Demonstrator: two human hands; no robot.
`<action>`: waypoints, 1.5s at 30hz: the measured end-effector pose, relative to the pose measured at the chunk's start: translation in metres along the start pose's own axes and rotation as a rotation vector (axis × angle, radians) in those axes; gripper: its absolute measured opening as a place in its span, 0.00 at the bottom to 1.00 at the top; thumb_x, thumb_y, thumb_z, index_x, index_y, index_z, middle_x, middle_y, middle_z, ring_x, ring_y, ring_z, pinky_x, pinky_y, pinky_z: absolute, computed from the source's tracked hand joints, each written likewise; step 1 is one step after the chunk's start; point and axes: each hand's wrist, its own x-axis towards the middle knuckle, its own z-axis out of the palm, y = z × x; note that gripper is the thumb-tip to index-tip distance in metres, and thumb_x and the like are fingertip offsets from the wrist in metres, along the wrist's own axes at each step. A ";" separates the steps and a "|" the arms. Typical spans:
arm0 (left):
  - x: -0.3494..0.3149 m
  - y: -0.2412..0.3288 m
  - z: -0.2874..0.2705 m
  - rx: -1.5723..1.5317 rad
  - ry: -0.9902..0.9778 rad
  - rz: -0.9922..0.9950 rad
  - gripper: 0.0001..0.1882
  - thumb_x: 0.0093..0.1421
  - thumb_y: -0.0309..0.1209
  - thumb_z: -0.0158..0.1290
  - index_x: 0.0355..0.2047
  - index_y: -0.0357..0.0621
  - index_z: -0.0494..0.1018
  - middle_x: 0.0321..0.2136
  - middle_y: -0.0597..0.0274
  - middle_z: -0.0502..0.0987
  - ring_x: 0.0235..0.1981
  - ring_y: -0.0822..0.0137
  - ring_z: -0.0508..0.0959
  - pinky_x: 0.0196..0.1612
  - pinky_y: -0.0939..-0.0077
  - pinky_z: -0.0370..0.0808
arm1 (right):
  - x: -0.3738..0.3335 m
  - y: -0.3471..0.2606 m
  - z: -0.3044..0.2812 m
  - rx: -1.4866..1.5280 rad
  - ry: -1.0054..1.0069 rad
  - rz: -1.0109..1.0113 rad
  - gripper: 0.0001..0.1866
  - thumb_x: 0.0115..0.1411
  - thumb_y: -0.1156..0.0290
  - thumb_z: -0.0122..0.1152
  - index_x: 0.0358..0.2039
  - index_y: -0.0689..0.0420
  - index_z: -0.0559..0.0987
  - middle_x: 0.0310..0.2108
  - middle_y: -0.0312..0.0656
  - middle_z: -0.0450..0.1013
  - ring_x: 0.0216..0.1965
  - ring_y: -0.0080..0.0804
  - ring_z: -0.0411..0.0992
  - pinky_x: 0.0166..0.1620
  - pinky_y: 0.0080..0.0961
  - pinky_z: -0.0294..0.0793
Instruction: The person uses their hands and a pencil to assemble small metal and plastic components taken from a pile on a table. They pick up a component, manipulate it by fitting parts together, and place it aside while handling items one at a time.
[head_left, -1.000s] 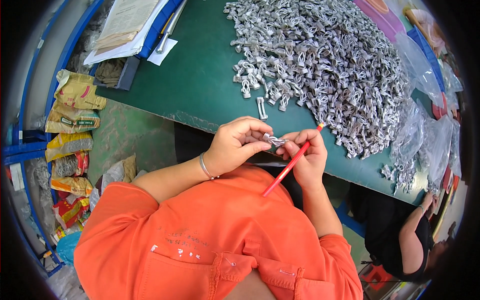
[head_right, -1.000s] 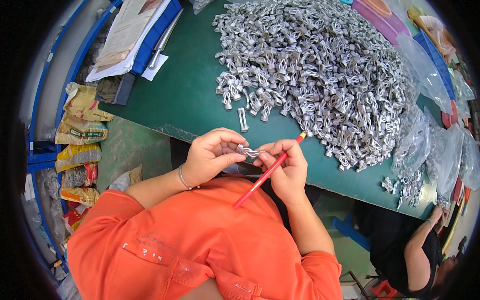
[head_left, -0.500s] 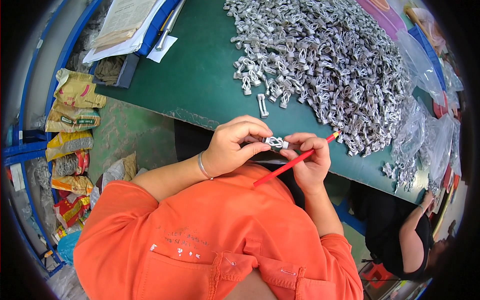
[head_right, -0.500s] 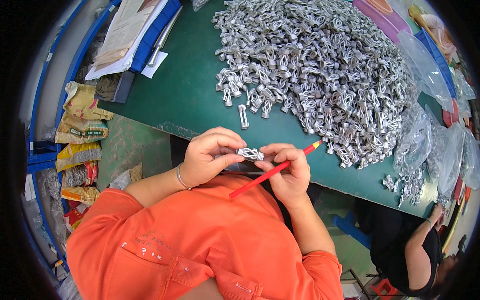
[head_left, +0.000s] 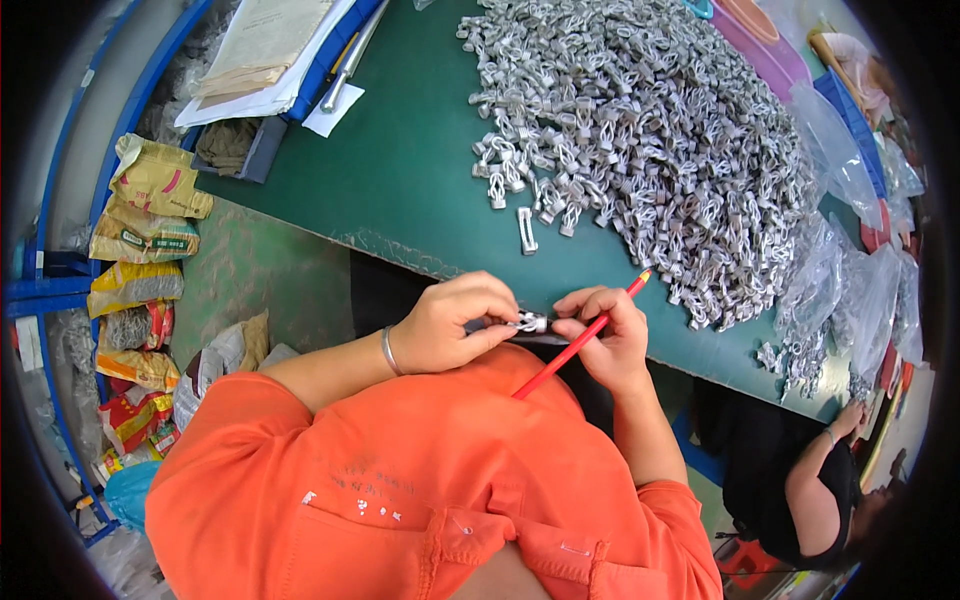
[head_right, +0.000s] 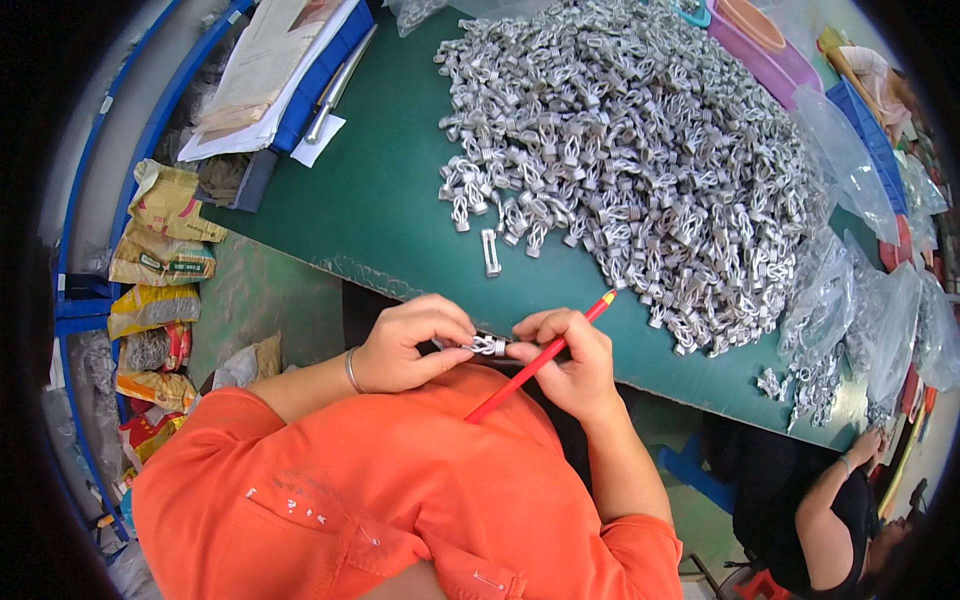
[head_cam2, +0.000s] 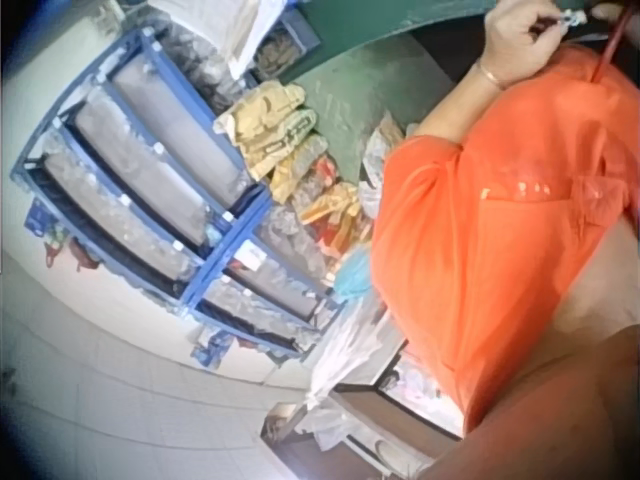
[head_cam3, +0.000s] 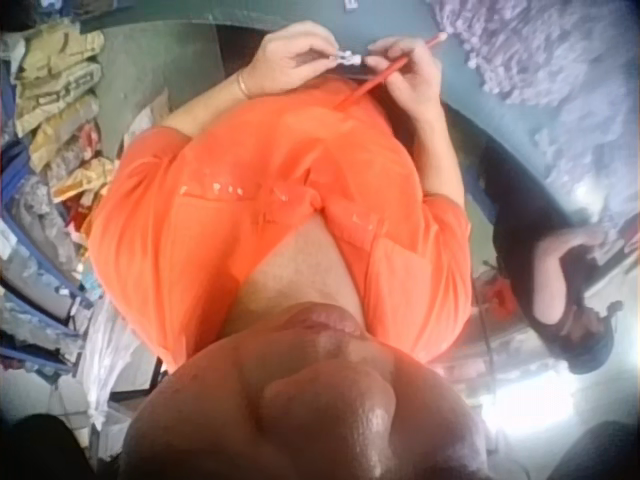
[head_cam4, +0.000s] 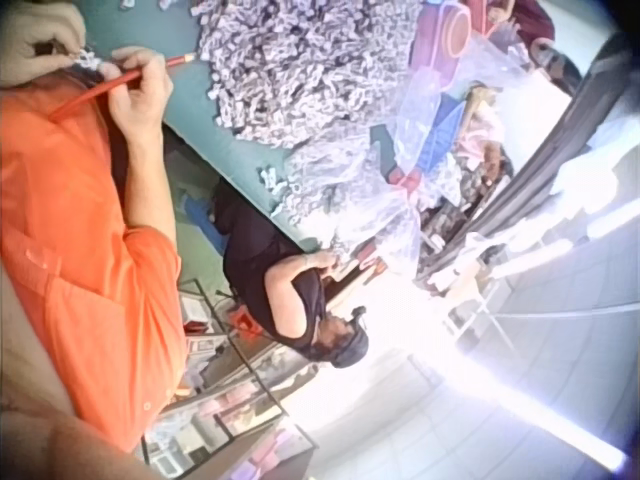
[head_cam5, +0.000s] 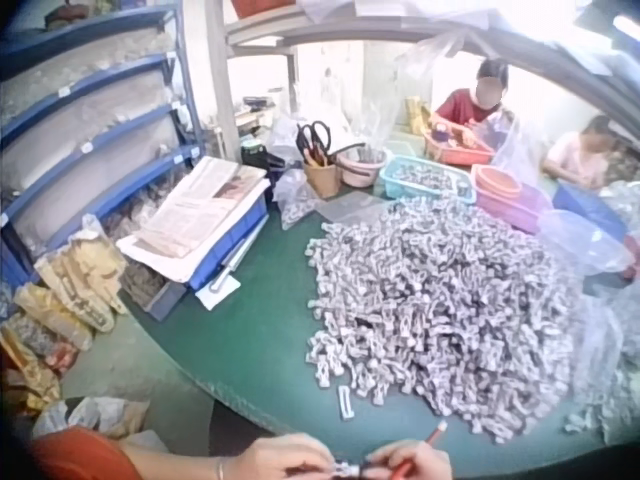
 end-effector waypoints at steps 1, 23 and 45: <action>-0.002 -0.001 0.000 0.024 -0.050 -0.058 0.09 0.49 0.19 0.59 0.33 0.37 0.75 0.35 0.56 0.76 0.32 0.67 0.77 0.33 0.79 0.76 | 0.005 0.003 -0.002 -0.031 0.042 -0.003 0.15 0.47 0.86 0.64 0.25 0.59 0.65 0.29 0.47 0.75 0.30 0.29 0.74 0.34 0.21 0.73; 0.029 -0.004 0.013 -0.714 0.089 -0.494 0.17 0.59 0.20 0.51 0.49 0.32 0.67 0.34 0.58 0.74 0.33 0.70 0.78 0.37 0.79 0.77 | 0.018 -0.010 0.002 0.691 0.282 0.393 0.10 0.57 0.86 0.52 0.31 0.57 0.62 0.35 0.48 0.71 0.28 0.33 0.76 0.24 0.17 0.76; 0.025 -0.004 0.017 -0.693 0.129 -0.313 0.10 0.55 0.18 0.55 0.38 0.32 0.71 0.30 0.59 0.77 0.32 0.74 0.79 0.36 0.82 0.77 | 0.001 -0.012 0.016 0.081 0.291 -0.189 0.23 0.46 0.90 0.64 0.32 0.57 0.60 0.38 0.52 0.71 0.31 0.28 0.72 0.35 0.20 0.74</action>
